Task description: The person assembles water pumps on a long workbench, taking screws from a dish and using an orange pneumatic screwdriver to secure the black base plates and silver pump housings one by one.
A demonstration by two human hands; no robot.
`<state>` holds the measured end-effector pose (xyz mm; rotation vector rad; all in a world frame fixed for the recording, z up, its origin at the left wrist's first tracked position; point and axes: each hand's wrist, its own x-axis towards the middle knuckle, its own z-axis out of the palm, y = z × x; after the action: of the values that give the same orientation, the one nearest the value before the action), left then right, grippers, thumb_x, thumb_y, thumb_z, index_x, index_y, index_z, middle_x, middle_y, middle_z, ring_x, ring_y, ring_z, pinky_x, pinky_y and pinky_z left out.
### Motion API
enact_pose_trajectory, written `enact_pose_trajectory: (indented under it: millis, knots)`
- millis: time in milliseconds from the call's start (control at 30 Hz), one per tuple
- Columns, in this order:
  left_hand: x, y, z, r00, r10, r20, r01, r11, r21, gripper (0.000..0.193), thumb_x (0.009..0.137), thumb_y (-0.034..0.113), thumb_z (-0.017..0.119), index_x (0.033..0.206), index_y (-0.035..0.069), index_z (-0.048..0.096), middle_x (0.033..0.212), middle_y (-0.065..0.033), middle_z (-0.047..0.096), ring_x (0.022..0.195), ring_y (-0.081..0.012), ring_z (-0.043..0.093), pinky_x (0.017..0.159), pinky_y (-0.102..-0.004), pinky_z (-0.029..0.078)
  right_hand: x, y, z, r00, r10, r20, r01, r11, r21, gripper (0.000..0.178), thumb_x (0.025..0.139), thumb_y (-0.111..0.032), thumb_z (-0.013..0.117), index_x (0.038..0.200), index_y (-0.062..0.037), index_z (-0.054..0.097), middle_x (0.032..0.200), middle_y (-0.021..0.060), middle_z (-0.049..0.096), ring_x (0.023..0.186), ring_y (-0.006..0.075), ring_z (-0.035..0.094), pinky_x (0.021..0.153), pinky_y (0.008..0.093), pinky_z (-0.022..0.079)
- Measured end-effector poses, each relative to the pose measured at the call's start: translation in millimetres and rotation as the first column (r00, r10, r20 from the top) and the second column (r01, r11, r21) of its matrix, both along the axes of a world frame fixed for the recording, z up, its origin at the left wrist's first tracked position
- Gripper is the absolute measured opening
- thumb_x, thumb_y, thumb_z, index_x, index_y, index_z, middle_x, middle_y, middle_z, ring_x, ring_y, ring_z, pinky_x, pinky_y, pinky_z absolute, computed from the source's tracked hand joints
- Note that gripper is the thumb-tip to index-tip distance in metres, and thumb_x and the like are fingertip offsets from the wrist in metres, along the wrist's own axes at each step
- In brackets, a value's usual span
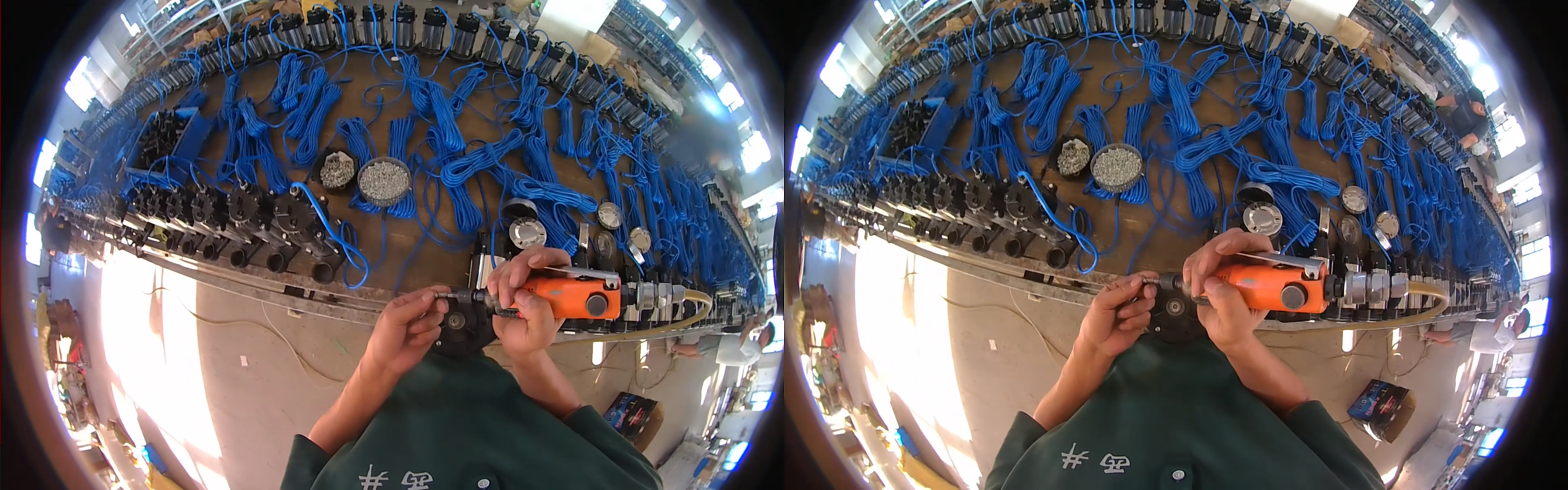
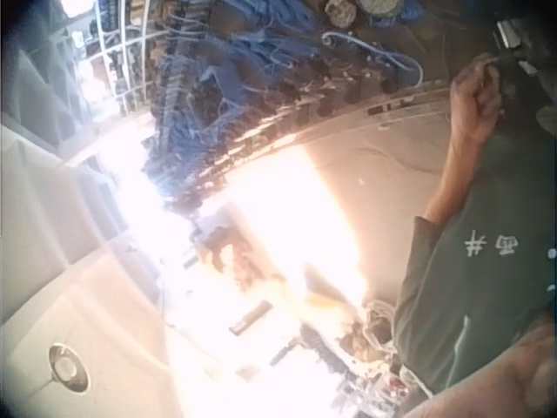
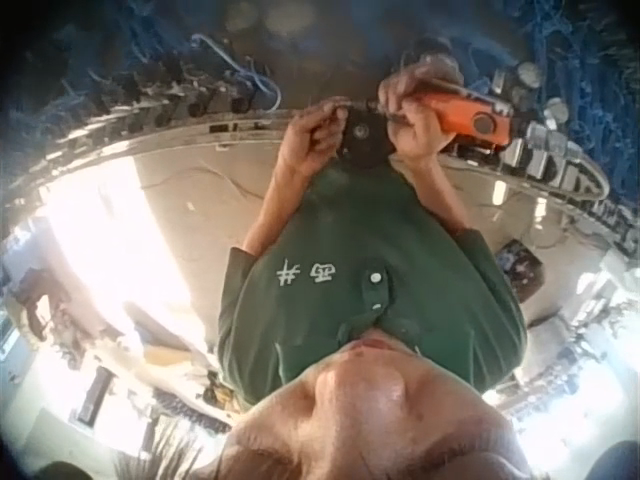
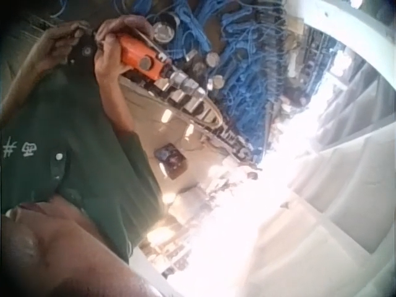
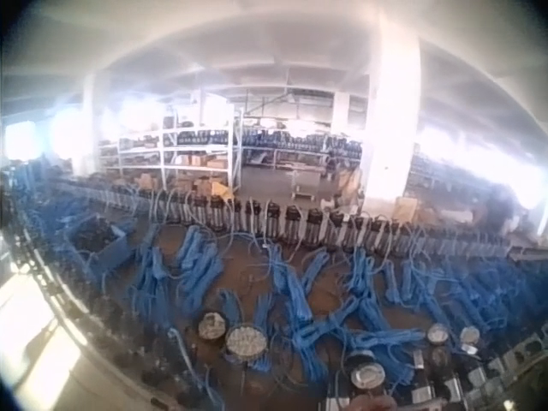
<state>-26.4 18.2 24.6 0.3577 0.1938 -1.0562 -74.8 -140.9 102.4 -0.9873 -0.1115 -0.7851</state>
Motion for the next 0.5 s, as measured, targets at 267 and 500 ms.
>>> enact_pose_trajectory:
  millis: [267, 500]
  knots:
    - [-12.6, -10.2, 1.1, 0.984, 0.116, -0.134, -0.121, 0.992, -0.028, 0.022, 0.098, 0.014, 0.051, 0.114, 0.0, 0.056, 0.09, -0.0053, 0.06, 0.052, -0.0028, 0.036, 0.04, -0.0151, 0.028, 1.0, 5.9, 1.1, 0.998, -0.05, -0.027, 0.047, 0.995, -0.088, 0.036, 0.071, -0.006, 0.05, 0.106, -0.0022, 0.045, 0.083, 0.0103, 0.05, 0.056, 0.0141, 0.048, 0.061, 0.0337, 0.046]
    - [-9.2, -8.6, -3.0, 0.982, 0.171, -0.075, -0.176, 0.982, -0.073, 0.026, 0.094, 0.016, 0.055, 0.112, -0.002, 0.06, 0.081, -0.006, 0.062, 0.051, -0.0045, 0.035, 0.041, -0.0172, 0.027, -0.2, 13.8, -10.0, 0.991, -0.071, 0.117, 0.077, 0.996, -0.047, 0.036, 0.071, 0.001, 0.048, 0.106, -0.0052, 0.044, 0.084, 0.0103, 0.049, 0.055, 0.0135, 0.047, 0.06, 0.0332, 0.046]
